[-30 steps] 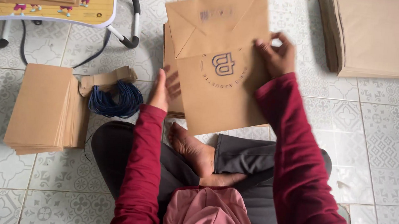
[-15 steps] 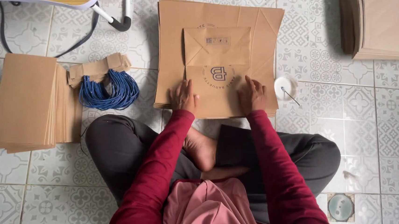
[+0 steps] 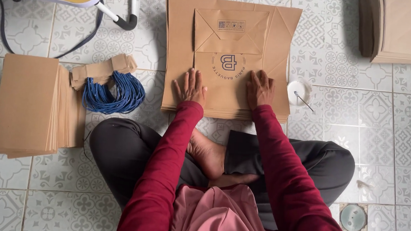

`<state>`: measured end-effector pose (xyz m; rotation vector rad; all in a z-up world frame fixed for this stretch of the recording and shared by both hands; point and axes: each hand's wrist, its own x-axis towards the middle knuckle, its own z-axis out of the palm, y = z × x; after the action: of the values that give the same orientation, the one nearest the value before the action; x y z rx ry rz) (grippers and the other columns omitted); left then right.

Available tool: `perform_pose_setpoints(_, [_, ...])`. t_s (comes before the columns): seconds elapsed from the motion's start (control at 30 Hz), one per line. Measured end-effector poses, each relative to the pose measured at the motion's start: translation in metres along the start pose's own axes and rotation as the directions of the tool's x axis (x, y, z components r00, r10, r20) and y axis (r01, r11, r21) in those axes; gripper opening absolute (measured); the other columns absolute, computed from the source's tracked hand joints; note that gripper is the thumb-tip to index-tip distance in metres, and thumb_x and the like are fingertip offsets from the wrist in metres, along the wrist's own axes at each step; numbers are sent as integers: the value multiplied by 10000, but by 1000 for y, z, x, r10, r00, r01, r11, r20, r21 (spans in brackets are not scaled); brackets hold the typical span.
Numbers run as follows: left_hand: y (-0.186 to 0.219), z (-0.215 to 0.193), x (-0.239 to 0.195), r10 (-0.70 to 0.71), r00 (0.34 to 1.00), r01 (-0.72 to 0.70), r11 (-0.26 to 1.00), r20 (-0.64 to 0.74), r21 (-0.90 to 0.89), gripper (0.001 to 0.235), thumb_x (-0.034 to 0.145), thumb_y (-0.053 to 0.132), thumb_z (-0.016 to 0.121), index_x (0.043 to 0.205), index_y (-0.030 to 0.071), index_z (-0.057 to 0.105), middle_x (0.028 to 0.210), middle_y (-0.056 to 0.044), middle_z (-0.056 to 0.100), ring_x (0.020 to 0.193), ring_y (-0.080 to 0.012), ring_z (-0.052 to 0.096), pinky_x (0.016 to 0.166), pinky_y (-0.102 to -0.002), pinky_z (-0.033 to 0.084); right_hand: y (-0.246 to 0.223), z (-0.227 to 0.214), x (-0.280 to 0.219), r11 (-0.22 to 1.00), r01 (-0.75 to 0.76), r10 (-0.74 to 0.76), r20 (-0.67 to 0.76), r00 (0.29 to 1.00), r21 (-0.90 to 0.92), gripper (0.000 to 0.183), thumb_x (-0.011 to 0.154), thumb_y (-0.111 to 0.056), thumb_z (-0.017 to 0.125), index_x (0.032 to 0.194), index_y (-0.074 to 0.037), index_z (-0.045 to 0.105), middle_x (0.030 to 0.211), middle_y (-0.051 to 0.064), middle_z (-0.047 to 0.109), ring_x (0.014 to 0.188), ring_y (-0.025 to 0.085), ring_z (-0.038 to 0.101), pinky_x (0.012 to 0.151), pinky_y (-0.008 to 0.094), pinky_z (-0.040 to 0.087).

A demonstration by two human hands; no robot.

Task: The person assembles a brown paper bag by folding the bottom flaps and securing them with adhesive. They then attach a blue paper handle to the bag using a cardboard tab and adhesive, pressing the components into place.

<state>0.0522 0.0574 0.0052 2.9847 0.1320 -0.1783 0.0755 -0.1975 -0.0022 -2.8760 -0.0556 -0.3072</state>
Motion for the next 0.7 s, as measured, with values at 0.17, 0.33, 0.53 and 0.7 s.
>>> perform_pose_setpoints(0.17, [-5,-24,-10,62,998,-60,990,16,-125,648,1047,489,402,1631,279,218,1726,-31,89,1576,-278,136,1231,-656,59,-5,-21,-21,996,89,-89,-38,995,2,531,1015,-452,572,1504,-249,538,1567,152,434,1358,372,434,1077,508,372])
perform_pose_setpoints(0.33, [0,-24,-43,331,944,-323,922,2,-215,539,1012,544,441,1540,447,383,1700,-2,212,1567,-374,140,1213,-666,102,-53,-31,-83,922,381,-386,-91,918,-71,756,975,-603,537,1630,-277,346,1658,102,351,1538,314,270,1206,602,163])
perform_pose_setpoints(0.53, [-21,15,-63,508,861,-505,859,-13,82,611,950,528,573,1527,446,389,1639,-11,360,1511,-420,269,1227,-572,250,-62,-23,-127,871,485,-481,64,875,-80,984,818,-518,685,1638,-157,276,1657,99,350,1522,254,325,1225,510,224])
perform_pose_setpoints(0.7, [-17,-13,-69,414,854,-457,887,315,72,580,1068,486,340,1593,533,98,1724,87,84,1579,-346,40,1247,-601,32,-28,-24,-123,939,322,-282,265,922,-121,859,922,-639,509,1648,-417,109,1734,3,105,1577,329,100,1205,675,121])
